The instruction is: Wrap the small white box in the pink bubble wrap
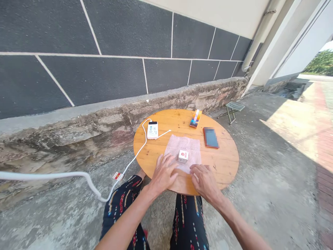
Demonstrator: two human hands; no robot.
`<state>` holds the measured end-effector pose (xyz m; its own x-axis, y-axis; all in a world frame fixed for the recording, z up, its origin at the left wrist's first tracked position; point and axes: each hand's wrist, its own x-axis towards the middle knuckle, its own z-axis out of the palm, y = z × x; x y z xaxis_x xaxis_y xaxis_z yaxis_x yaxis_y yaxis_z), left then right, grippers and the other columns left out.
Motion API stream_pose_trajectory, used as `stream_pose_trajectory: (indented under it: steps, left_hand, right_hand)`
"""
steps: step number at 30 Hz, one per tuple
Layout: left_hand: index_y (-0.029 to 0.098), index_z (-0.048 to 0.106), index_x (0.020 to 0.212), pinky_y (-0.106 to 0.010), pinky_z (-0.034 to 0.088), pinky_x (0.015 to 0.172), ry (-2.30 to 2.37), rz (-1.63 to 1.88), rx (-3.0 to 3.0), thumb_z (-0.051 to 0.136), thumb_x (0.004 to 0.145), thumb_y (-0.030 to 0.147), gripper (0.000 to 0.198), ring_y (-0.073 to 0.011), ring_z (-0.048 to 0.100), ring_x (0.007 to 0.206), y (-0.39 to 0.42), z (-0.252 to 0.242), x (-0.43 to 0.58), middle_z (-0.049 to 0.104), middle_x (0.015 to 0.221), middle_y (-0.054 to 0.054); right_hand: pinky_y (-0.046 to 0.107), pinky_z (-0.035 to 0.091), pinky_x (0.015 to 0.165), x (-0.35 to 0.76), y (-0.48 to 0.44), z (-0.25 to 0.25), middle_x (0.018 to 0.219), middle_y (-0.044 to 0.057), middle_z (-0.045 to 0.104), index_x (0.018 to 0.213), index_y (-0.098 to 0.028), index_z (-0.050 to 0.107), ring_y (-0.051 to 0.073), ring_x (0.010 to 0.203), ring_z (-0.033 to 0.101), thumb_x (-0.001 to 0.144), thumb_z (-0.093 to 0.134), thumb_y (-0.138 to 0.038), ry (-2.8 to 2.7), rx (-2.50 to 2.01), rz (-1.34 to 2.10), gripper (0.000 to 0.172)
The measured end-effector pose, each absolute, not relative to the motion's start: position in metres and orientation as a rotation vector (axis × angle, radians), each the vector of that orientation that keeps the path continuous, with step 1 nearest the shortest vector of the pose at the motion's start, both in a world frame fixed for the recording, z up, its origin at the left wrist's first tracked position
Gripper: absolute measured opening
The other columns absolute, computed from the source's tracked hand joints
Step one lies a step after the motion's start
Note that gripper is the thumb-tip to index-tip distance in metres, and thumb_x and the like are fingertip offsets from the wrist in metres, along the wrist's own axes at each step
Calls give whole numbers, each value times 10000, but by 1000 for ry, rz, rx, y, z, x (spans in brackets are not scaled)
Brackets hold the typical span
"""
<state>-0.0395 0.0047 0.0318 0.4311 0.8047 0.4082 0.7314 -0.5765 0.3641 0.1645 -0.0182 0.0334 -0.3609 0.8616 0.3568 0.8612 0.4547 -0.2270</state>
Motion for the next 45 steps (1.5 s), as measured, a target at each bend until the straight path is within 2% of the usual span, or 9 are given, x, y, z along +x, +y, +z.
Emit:
stream_pose_trajectory:
  steps: [4, 9, 15, 22, 26, 31, 38, 41, 45]
  left_hand:
    - [218, 642, 768, -424, 316, 1043, 1395, 971, 2372, 580, 772, 194, 66, -216, 495, 1151, 35, 37, -30, 605, 1174, -24]
    - [197, 657, 785, -285, 445, 807, 1344, 989, 2080, 583, 735, 232, 95, -174, 600, 877, 67, 39, -20, 672, 931, -9]
    - [154, 599, 701, -200, 345, 556, 1390, 972, 1828, 570, 715, 294, 143, -107, 485, 610, 84, 28, -12, 535, 613, 46]
    - [158, 568, 687, -187, 319, 545, 1396, 992, 1727, 551, 696, 259, 103, -97, 463, 601, 90, 16, -8, 509, 608, 52]
    - [163, 548, 680, -184, 329, 563, 1391, 1010, 1727, 535, 691, 232, 72, -95, 468, 615, 87, 19, -7, 505, 625, 54]
    - [165, 545, 690, -184, 335, 569, 1412, 1010, 1723, 535, 676, 215, 54, -98, 478, 621, 83, 23, -5, 510, 632, 51]
    - [169, 598, 791, -189, 347, 576, 1444, 1018, 1699, 533, 672, 180, 136, -106, 513, 642, 82, 20, -2, 574, 692, 35]
    - [170, 599, 784, -191, 351, 578, 1442, 1039, 1710, 542, 678, 193, 122, -106, 501, 633, 83, 18, -2, 567, 681, 37]
    - [170, 604, 779, -197, 368, 606, 1463, 1048, 1723, 548, 680, 197, 117, -109, 501, 641, 81, 19, -1, 569, 678, 37]
  right_hand:
    - [319, 335, 788, 174, 1, 45, 869, 52, 662, 872, -188, 574, 192, 812, 582, 903, 380, -181, -2196, -1534, 27, 197]
    - [303, 373, 775, 179, 28, 45, 862, 59, 692, 1012, -180, 569, 199, 803, 618, 918, 362, -221, -2090, -1614, 35, 231]
    - [299, 405, 736, 177, 61, 39, 889, 62, 705, 1177, -157, 544, 209, 820, 627, 903, 380, -226, -2020, -1673, 112, 327]
    - [360, 418, 849, 192, 60, 17, 982, 90, 674, 1129, -164, 570, 223, 916, 603, 917, 397, -362, -1839, -1557, 122, 338]
    - [378, 441, 869, 207, 39, 4, 1104, 108, 626, 1240, -181, 484, 231, 984, 586, 828, 540, -462, -1732, -1536, 281, 502]
    - [359, 476, 794, 214, 40, -3, 964, 82, 649, 1239, -164, 477, 204, 878, 610, 860, 483, -366, -1651, -1566, 447, 429]
    - [385, 392, 829, 194, 11, 29, 1033, 89, 623, 1092, -196, 580, 232, 961, 551, 888, 480, -211, -1719, -1449, -261, 228]
    - [347, 372, 781, 174, 6, 42, 982, 65, 639, 1052, -205, 605, 201, 882, 541, 907, 434, -136, -2046, -1327, -238, 235]
    - [334, 349, 808, 158, 30, 41, 1064, 68, 627, 1059, -183, 603, 203, 964, 514, 921, 410, -122, -2328, -1299, -163, 245]
